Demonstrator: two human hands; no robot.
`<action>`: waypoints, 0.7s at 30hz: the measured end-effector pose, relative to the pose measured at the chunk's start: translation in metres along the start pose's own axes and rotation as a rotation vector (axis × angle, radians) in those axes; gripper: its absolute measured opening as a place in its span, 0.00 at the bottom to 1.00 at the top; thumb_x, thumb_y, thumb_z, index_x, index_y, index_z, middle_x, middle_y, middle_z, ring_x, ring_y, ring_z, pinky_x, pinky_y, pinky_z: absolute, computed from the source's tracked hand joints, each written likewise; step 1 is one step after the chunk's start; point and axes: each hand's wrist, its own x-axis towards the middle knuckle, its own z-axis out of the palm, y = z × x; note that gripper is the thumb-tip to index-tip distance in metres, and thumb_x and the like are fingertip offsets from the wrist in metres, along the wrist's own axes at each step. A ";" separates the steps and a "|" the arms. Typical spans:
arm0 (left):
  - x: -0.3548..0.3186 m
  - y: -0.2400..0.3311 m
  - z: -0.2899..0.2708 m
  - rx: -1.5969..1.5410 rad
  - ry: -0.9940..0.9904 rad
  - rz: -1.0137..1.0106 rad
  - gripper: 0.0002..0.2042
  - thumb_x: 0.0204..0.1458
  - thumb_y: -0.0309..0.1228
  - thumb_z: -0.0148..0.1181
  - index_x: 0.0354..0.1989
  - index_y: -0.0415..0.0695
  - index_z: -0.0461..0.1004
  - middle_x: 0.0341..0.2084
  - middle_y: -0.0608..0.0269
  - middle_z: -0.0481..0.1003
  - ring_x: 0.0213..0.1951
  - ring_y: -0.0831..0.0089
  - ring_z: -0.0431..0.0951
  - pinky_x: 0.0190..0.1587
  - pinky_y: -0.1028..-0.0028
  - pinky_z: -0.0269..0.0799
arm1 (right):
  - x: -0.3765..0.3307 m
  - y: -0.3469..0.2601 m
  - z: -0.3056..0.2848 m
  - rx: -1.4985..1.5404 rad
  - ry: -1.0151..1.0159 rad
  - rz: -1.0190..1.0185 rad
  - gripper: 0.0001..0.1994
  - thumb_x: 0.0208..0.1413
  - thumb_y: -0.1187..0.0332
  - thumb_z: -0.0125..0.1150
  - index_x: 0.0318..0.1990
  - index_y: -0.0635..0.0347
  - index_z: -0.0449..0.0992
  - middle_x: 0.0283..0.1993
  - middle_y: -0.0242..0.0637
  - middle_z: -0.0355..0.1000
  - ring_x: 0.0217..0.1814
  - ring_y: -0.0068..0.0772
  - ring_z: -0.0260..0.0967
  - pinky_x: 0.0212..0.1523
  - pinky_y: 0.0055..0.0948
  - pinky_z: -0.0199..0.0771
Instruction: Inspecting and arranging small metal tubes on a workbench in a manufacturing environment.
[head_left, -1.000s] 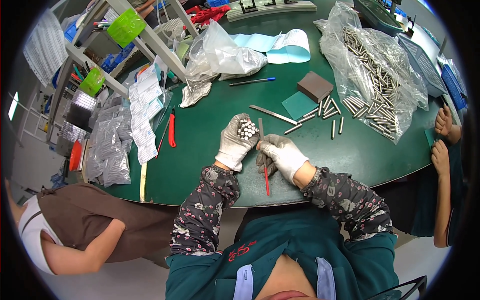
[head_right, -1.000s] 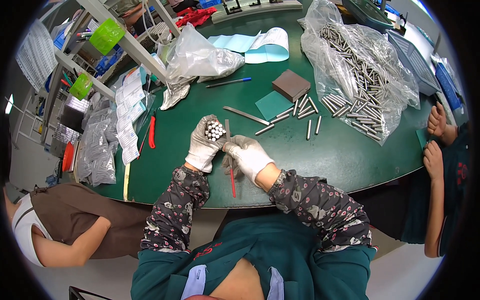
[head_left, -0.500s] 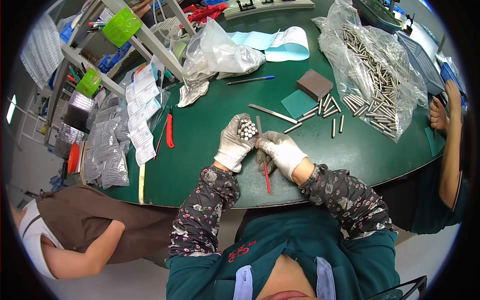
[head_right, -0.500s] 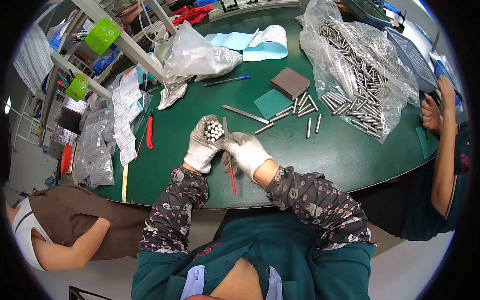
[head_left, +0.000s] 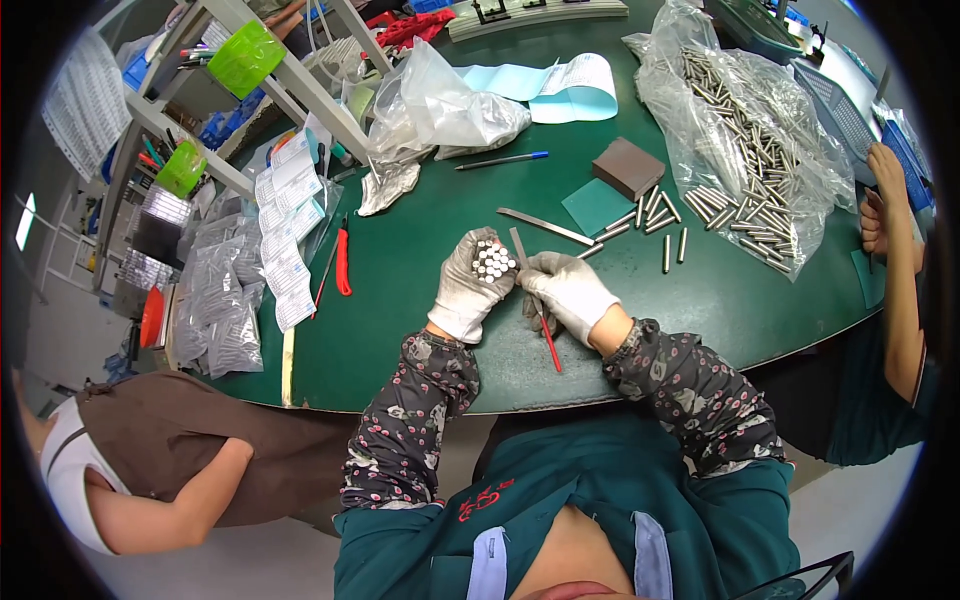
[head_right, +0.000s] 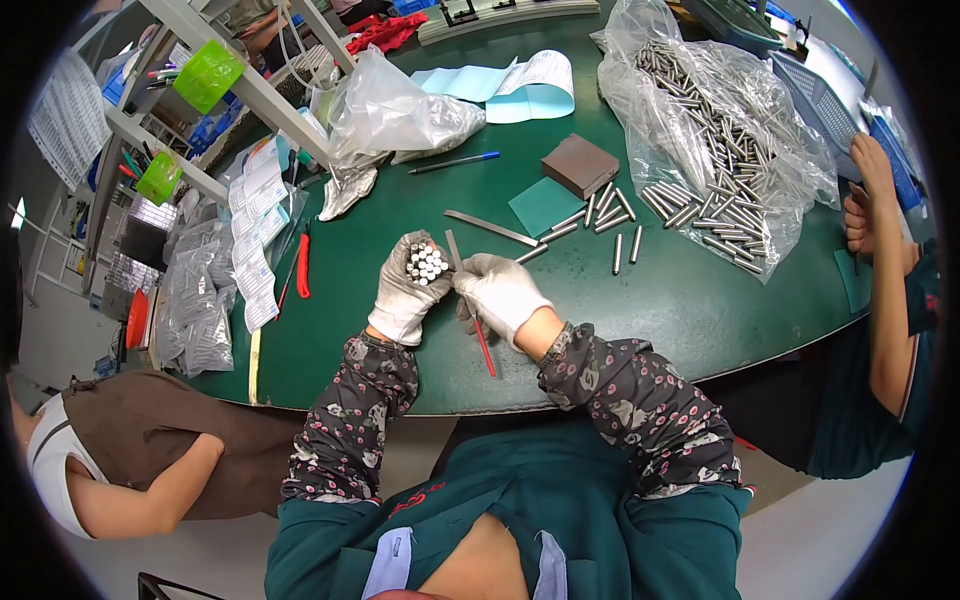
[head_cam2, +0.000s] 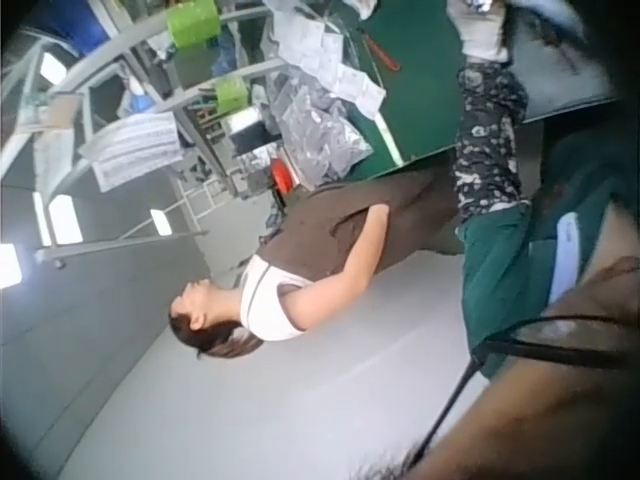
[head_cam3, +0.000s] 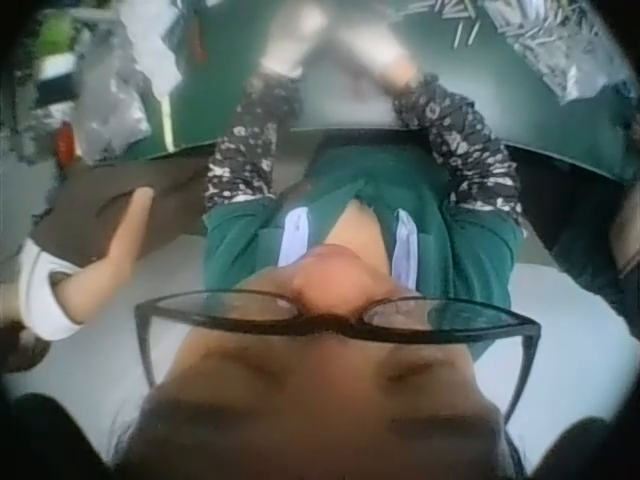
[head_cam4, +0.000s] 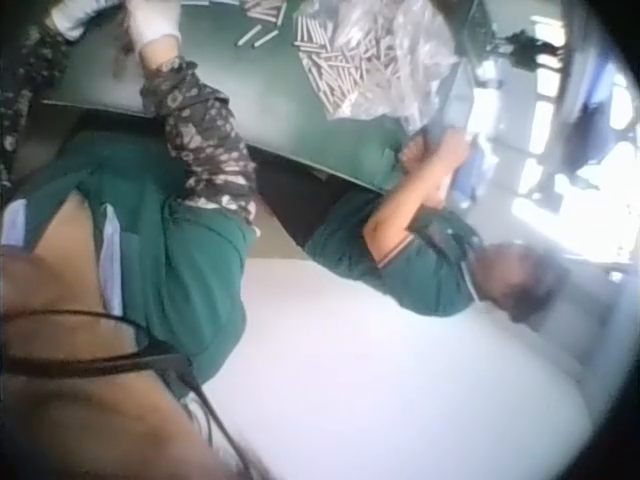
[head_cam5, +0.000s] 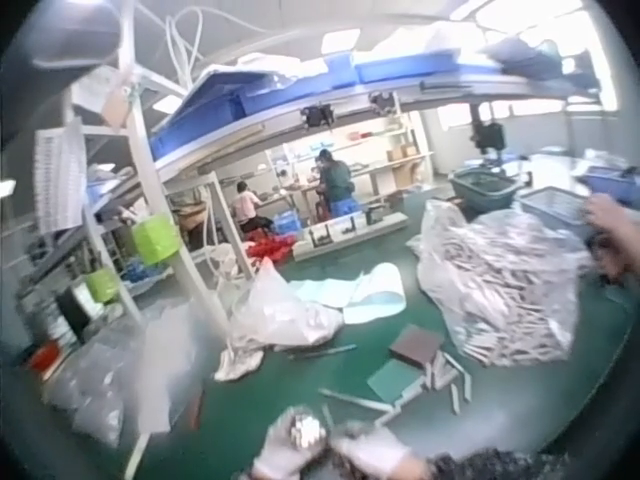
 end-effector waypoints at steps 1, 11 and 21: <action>0.000 0.002 0.000 0.001 -0.004 0.000 0.22 0.35 0.23 0.64 0.42 0.42 0.66 0.31 0.69 0.71 0.32 0.82 0.72 0.37 0.81 0.71 | 0.000 0.000 0.000 0.026 -0.016 0.011 0.11 0.53 0.66 0.50 0.36 0.66 0.71 0.23 0.37 0.71 0.21 0.25 0.68 0.22 0.23 0.68; 0.000 0.011 0.001 0.208 -0.053 0.064 0.21 0.35 0.25 0.64 0.41 0.43 0.66 0.29 0.67 0.73 0.31 0.78 0.75 0.36 0.79 0.72 | 0.003 -0.002 -0.004 0.035 -0.037 0.066 0.11 0.50 0.66 0.51 0.34 0.66 0.72 0.20 0.35 0.69 0.19 0.24 0.66 0.19 0.22 0.66; -0.001 0.011 0.001 0.193 -0.084 0.051 0.22 0.36 0.23 0.66 0.42 0.44 0.65 0.29 0.71 0.71 0.31 0.83 0.71 0.35 0.82 0.70 | 0.004 -0.001 -0.002 0.080 -0.025 0.081 0.10 0.49 0.67 0.51 0.33 0.66 0.72 0.20 0.34 0.69 0.18 0.24 0.66 0.16 0.22 0.65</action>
